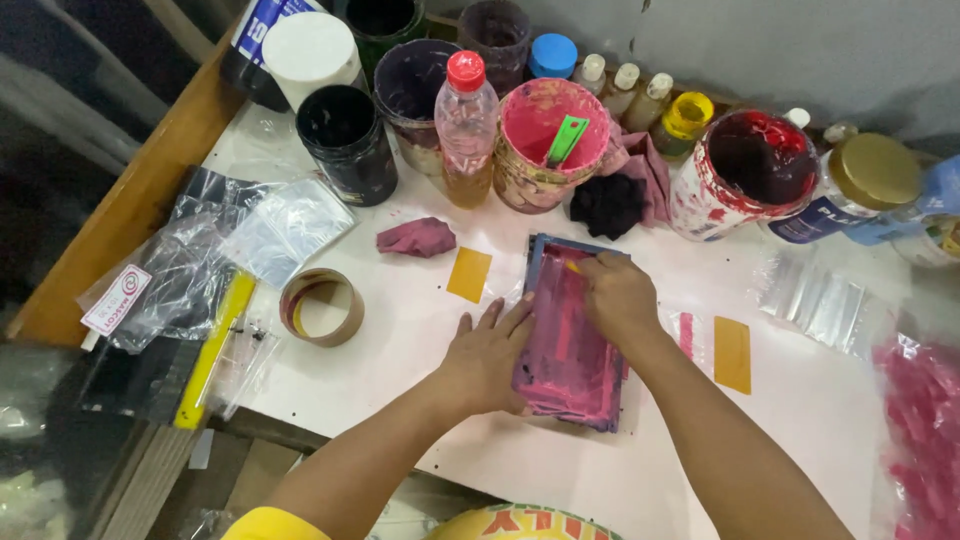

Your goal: The person uses a yellow squeegee to spread pink ink evenly across a rectangular screen printing frame. They repeatedly pull the ink from one side to the other to ensure full coverage of the mesh surface.

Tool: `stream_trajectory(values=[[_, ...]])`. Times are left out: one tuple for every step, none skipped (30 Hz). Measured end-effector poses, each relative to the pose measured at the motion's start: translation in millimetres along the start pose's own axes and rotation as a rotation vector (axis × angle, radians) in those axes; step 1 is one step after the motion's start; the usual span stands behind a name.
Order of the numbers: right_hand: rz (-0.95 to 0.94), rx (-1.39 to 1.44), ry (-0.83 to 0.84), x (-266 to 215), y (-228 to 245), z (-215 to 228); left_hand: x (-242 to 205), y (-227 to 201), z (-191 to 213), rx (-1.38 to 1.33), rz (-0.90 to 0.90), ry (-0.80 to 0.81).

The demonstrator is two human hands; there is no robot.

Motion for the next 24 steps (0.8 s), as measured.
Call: stream_trajectory(values=[[-0.001,-0.003,-0.003,0,-1,-1,-2,-1,3,0.002,-0.002,-0.002],[-0.005,0.019,0.002,-2,-2,-2,-5,-2,4,0.012,-0.001,0.002],[-0.009,0.041,0.007,-4,-3,-3,-7,-3,5,0.023,0.0,0.006],[-0.011,0.043,0.012,-3,-3,-4,-6,-3,5,0.021,0.0,0.012],[-0.016,0.032,0.012,-3,-3,-5,-4,-3,5,0.054,0.0,0.005],[-0.02,0.021,0.01,-2,-4,-5,-3,-2,6,0.088,-0.001,-0.003],[-0.022,0.023,0.015,-6,-1,-1,-3,-3,3,0.086,-0.001,0.003],[-0.011,0.043,0.04,-4,1,3,-1,-3,3,0.097,-0.002,0.002],[-0.001,0.062,0.065,-2,2,8,0,-3,3,0.108,-0.002,0.001],[-0.003,0.061,0.064,-2,3,10,-2,-3,4,0.109,-0.003,0.001],[0.0,0.085,0.082,-1,3,12,-3,-3,5,0.105,0.003,0.009],[0.001,0.109,0.1,-1,4,13,-4,-3,6,0.101,0.009,0.017],[-0.001,0.11,0.099,-1,1,11,-3,-2,6,0.103,0.008,0.018],[0.021,0.08,0.082,-2,1,10,-3,-2,5,0.098,0.015,0.016],[0.042,0.051,0.065,-2,1,8,-4,-1,4,0.094,0.023,0.015],[0.041,0.051,0.063,-3,2,8,-4,-1,4,0.096,0.023,0.014],[0.055,0.076,0.056,-4,4,9,-4,-1,3,0.094,0.023,0.01],[0.072,0.099,0.05,-4,5,10,-4,-2,4,0.089,0.022,0.002],[0.073,0.096,0.048,-10,7,11,-3,-1,4,0.089,0.022,-0.001],[0.107,0.097,0.069,-18,11,11,-3,-1,3,0.1,0.027,0.004],[0.141,0.097,0.089,-27,16,10,-2,-1,1,0.111,0.032,0.009],[0.141,0.096,0.092,-41,27,15,-2,-1,0,0.108,0.031,0.01],[0.184,0.163,0.11,-54,39,21,-1,0,0,0.112,0.033,0.001],[0.227,0.231,0.129,-69,51,26,-1,0,-1,0.115,0.036,-0.008]])
Point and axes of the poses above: each hand's wrist, its own x-axis towards the middle knuckle, its own z-axis out of the back of the hand, y = z × x, the point moved 4 cm from there along x, towards the middle knuckle, and after that the axes turned 8 degrees about y, right-handed, at the moved point
